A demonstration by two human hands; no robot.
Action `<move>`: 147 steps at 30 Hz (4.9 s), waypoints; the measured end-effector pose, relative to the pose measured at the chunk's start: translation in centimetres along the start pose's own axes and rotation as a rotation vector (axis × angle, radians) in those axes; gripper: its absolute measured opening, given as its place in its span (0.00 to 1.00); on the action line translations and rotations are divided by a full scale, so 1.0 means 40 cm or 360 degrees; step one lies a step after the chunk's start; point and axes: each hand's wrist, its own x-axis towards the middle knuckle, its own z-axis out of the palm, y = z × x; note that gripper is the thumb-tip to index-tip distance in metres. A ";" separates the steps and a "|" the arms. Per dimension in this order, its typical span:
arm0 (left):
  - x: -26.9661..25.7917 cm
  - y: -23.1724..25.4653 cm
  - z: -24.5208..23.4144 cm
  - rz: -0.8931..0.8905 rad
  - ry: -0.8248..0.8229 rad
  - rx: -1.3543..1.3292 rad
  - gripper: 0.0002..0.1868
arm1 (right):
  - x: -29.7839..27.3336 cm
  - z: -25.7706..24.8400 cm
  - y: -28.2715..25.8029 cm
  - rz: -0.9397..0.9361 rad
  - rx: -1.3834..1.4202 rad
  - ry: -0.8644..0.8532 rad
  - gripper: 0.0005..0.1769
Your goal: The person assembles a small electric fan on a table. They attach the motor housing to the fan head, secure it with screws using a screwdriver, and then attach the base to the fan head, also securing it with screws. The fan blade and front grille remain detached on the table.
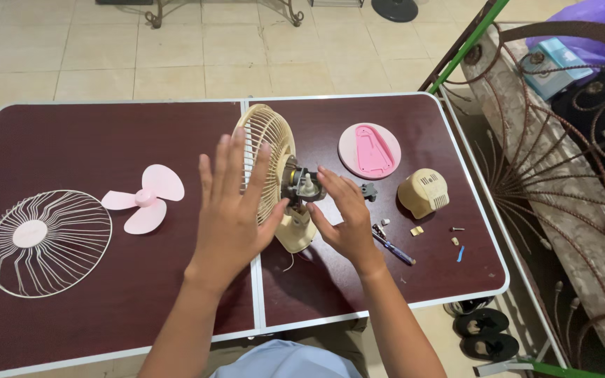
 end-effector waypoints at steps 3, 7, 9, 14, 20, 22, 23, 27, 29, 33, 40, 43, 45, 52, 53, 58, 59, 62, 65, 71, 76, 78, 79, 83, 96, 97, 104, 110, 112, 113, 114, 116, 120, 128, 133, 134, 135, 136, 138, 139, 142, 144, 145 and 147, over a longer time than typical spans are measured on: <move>0.004 0.026 0.006 0.0124 -0.0002 -0.0097 0.43 | 0.003 -0.007 -0.004 -0.0027 -0.0092 -0.0019 0.30; 0.011 0.057 0.023 0.0208 0.0010 -0.0085 0.39 | -0.002 -0.013 -0.006 -0.0061 -0.0192 -0.0022 0.30; 0.009 0.072 0.033 0.0241 -0.0013 -0.0109 0.38 | -0.007 -0.017 -0.004 -0.0066 -0.0195 -0.0024 0.30; 0.001 0.101 0.080 0.0374 -0.0125 -0.0301 0.40 | -0.024 -0.032 0.018 -0.0005 -0.0181 -0.0036 0.31; -0.011 0.127 0.170 0.0454 -0.0213 -0.0450 0.41 | -0.059 -0.039 0.058 0.0018 -0.0288 -0.0041 0.30; -0.020 0.135 0.192 0.0467 -0.0244 -0.0428 0.41 | -0.075 -0.048 0.071 0.0040 -0.0312 -0.0050 0.30; -0.021 0.136 0.201 0.0475 -0.0267 -0.0400 0.40 | -0.080 -0.053 0.078 0.0059 -0.0323 -0.0055 0.31; -0.024 0.135 0.230 0.0543 -0.0311 -0.0304 0.38 | -0.097 -0.070 0.098 0.0129 -0.0365 -0.0055 0.31; -0.025 0.137 0.242 0.0548 -0.0339 -0.0315 0.38 | -0.103 -0.078 0.103 0.0181 -0.0417 -0.0071 0.29; -0.030 0.145 0.267 0.0543 -0.0371 -0.0343 0.38 | -0.112 -0.092 0.110 0.0244 -0.0451 -0.0059 0.28; -0.042 0.152 0.316 0.0553 -0.0459 -0.0345 0.39 | -0.134 -0.106 0.149 0.0284 -0.0606 0.0021 0.24; -0.043 0.154 0.342 0.0554 -0.0496 -0.0332 0.40 | -0.151 -0.112 0.172 0.0319 -0.0659 0.0038 0.24; -0.041 0.153 0.358 0.0555 -0.0515 -0.0342 0.41 | -0.161 -0.111 0.190 0.0332 -0.0693 0.0041 0.24; -0.032 0.140 0.420 0.0522 -0.0569 -0.0409 0.41 | -0.191 -0.098 0.253 0.0425 -0.0770 0.0014 0.22; -0.031 0.137 0.431 0.0517 -0.0573 -0.0417 0.41 | -0.195 -0.095 0.261 0.0443 -0.0761 0.0015 0.22; -0.025 0.122 0.488 0.0521 -0.0594 -0.0420 0.40 | -0.208 -0.082 0.293 0.0529 -0.0754 -0.0014 0.22; -0.024 0.119 0.498 0.0516 -0.0605 -0.0413 0.40 | -0.207 -0.078 0.300 0.0549 -0.0746 -0.0027 0.21; -0.017 0.110 0.530 0.0506 -0.0646 -0.0409 0.40 | -0.208 -0.069 0.320 0.0628 -0.0722 -0.0036 0.21; -0.013 0.104 0.553 0.0483 -0.0689 -0.0405 0.41 | -0.212 -0.054 0.340 0.0695 -0.0727 -0.0060 0.21; -0.010 0.102 0.565 0.0462 -0.0686 -0.0400 0.40 | -0.226 -0.038 0.381 0.0816 -0.0743 -0.0147 0.21; -0.001 0.105 0.558 0.0456 -0.0692 -0.0439 0.40 | -0.233 -0.026 0.401 0.0851 -0.0782 -0.0207 0.20; 0.001 0.107 0.551 0.0453 -0.0693 -0.0445 0.40 | -0.231 -0.021 0.402 0.0829 -0.0791 -0.0200 0.19; 0.003 0.108 0.547 0.0459 -0.0687 -0.0450 0.40 | -0.229 -0.019 0.401 0.0821 -0.0796 -0.0176 0.18; 0.006 0.121 0.526 0.0478 -0.0670 -0.0473 0.40 | -0.217 -0.021 0.389 0.0859 -0.0746 -0.0120 0.13; 0.035 0.170 0.379 0.0576 -0.0544 -0.0429 0.41 | -0.132 -0.078 0.287 0.0592 -0.0640 0.0096 0.16; 0.037 0.173 0.367 0.0564 -0.0521 -0.0439 0.41 | -0.122 -0.083 0.276 0.0551 -0.0630 0.0112 0.17; 0.057 0.180 0.278 0.0495 -0.0355 -0.0431 0.42 | -0.051 -0.110 0.200 0.0407 -0.0546 0.0245 0.16; 0.060 0.169 0.194 0.0395 -0.0255 -0.0340 0.42 | 0.003 -0.124 0.145 0.0262 -0.0508 0.0301 0.16; 0.059 0.162 0.168 0.0368 -0.0219 -0.0271 0.42 | 0.015 -0.128 0.126 0.0213 -0.0496 0.0300 0.16; 0.061 0.154 0.156 0.0361 -0.0204 -0.0220 0.42 | 0.023 -0.128 0.118 0.0188 -0.0492 0.0299 0.16; 0.062 0.147 0.145 0.0354 -0.0190 -0.0168 0.42 | 0.030 -0.129 0.110 0.0163 -0.0488 0.0299 0.16; 0.066 0.135 0.126 0.0322 -0.0146 -0.0076 0.41 | 0.043 -0.131 0.097 0.0146 -0.0453 0.0284 0.16; 0.067 0.106 0.088 0.0266 -0.0076 0.0032 0.41 | 0.067 -0.124 0.071 0.0079 -0.0356 0.0266 0.15; 0.053 0.059 0.041 0.0175 -0.0017 0.0224 0.41 | 0.105 -0.096 0.027 0.0047 -0.0218 0.0228 0.15; 0.047 0.044 0.035 0.0159 -0.0037 0.0251 0.40 | 0.121 -0.083 0.000 -0.0004 -0.0132 0.0137 0.15; 0.045 0.044 0.036 0.0153 -0.0044 0.0234 0.39 | 0.124 -0.079 -0.004 -0.0017 -0.0124 0.0120 0.16; 0.043 0.045 0.037 0.0146 -0.0052 0.0214 0.39 | 0.126 -0.077 -0.007 -0.0029 -0.0119 0.0102 0.16; 0.041 0.046 0.039 0.0156 -0.0051 0.0220 0.37 | 0.128 -0.075 -0.008 -0.0040 -0.0119 0.0086 0.16; 0.036 0.046 0.041 0.0177 -0.0055 0.0232 0.34 | 0.129 -0.071 -0.010 -0.0056 -0.0120 0.0055 0.16; 0.034 0.046 0.044 0.0186 -0.0053 0.0231 0.32 | 0.128 -0.071 -0.010 -0.0058 -0.0126 0.0044 0.16; 0.031 0.042 0.049 0.0212 -0.0050 0.0231 0.28 | 0.129 -0.068 -0.005 -0.0057 -0.0130 0.0015 0.16; 0.031 0.042 0.053 0.0233 -0.0059 0.0222 0.27 | 0.126 -0.068 -0.001 -0.0033 -0.0122 -0.0004 0.16; 0.031 0.042 0.055 0.0236 -0.0058 0.0220 0.26 | 0.124 -0.068 0.001 -0.0025 -0.0111 -0.0020 0.16; 0.030 0.041 0.057 0.0241 -0.0055 0.0218 0.25 | 0.121 -0.066 0.005 -0.0009 -0.0087 -0.0051 0.16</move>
